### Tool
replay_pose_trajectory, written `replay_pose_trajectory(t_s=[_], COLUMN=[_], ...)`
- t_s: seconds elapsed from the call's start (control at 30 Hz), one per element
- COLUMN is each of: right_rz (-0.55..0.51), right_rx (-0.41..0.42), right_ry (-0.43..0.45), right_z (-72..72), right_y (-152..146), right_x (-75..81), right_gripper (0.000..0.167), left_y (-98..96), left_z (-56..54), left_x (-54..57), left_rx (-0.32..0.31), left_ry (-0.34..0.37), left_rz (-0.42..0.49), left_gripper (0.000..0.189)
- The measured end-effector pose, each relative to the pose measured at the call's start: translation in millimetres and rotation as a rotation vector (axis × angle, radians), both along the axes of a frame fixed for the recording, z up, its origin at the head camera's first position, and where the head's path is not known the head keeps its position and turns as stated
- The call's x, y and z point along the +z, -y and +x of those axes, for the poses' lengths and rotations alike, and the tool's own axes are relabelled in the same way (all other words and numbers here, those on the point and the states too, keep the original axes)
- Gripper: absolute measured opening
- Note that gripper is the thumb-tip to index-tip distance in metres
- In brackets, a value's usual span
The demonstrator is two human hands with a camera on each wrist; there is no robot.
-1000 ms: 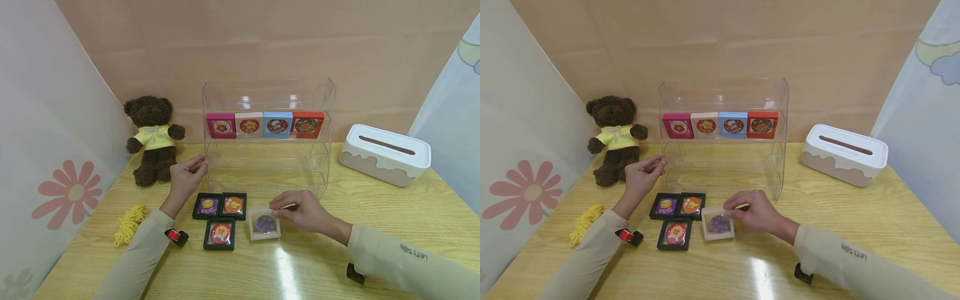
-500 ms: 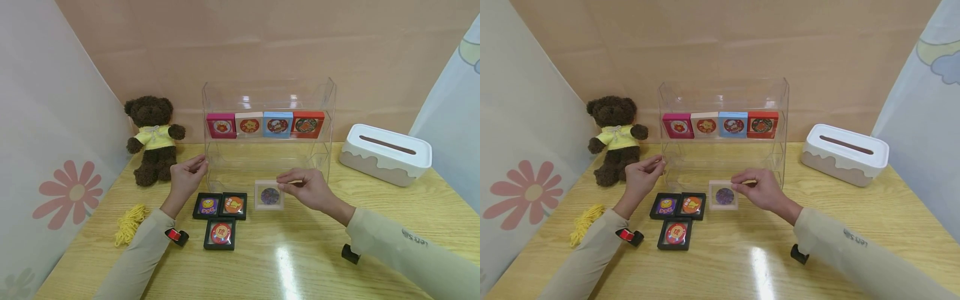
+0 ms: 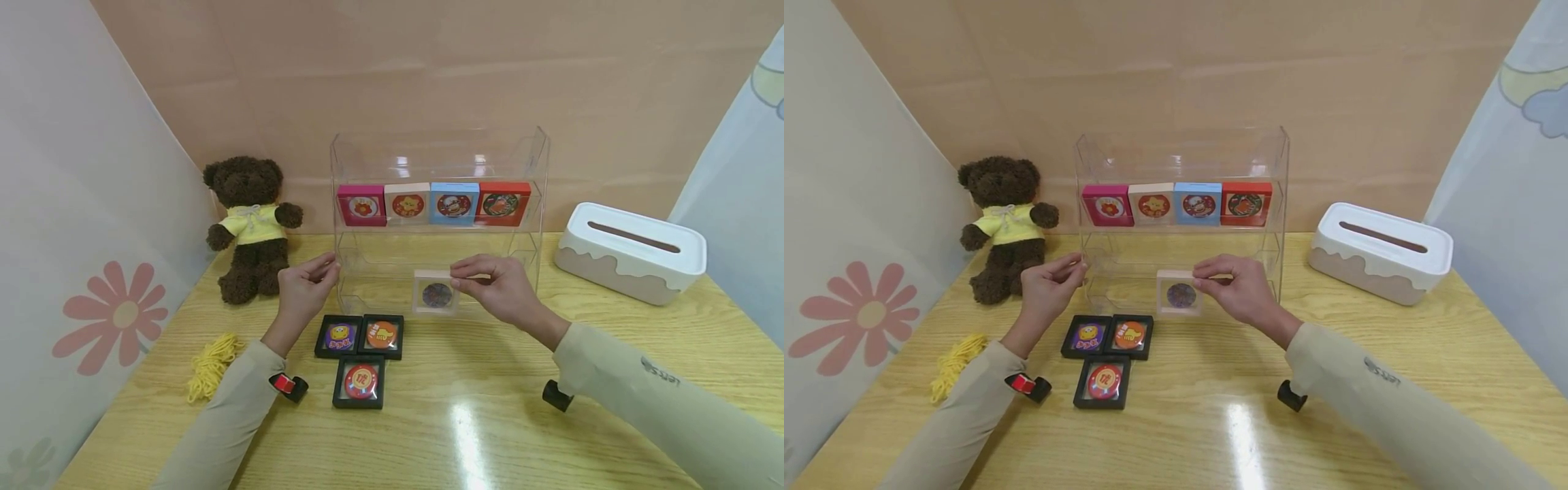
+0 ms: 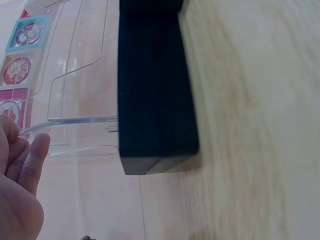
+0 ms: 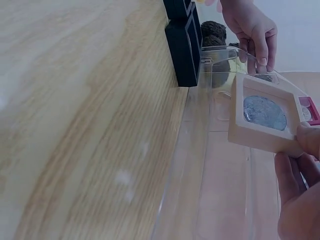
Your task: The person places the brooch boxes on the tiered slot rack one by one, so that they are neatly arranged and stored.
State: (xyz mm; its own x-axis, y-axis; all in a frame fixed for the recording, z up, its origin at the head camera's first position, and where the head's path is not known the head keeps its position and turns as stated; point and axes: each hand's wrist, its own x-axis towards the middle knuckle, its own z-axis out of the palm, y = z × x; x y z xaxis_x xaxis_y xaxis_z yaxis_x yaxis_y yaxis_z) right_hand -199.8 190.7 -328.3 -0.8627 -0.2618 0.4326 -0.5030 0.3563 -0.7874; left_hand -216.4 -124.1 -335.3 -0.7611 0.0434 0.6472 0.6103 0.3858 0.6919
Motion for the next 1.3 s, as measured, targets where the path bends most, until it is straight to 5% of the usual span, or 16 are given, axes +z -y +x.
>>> replay_pose_trajectory(t_s=[0.77,1.3], right_rz=[-0.079,-0.236], right_rx=[-0.073,-0.089], right_ry=[-0.058,-0.111], right_z=[-21.9,-45.7], right_y=[33,64], right_x=[27.7,28.6], right_gripper=[0.01,0.01], left_y=[0.6,1.4], left_z=[-1.5,-3.0], left_x=[-1.5,-1.6], left_rx=[-0.013,-0.024], left_ry=[0.015,0.008], left_rz=[0.016,0.021], left_gripper=[0.02,0.019])
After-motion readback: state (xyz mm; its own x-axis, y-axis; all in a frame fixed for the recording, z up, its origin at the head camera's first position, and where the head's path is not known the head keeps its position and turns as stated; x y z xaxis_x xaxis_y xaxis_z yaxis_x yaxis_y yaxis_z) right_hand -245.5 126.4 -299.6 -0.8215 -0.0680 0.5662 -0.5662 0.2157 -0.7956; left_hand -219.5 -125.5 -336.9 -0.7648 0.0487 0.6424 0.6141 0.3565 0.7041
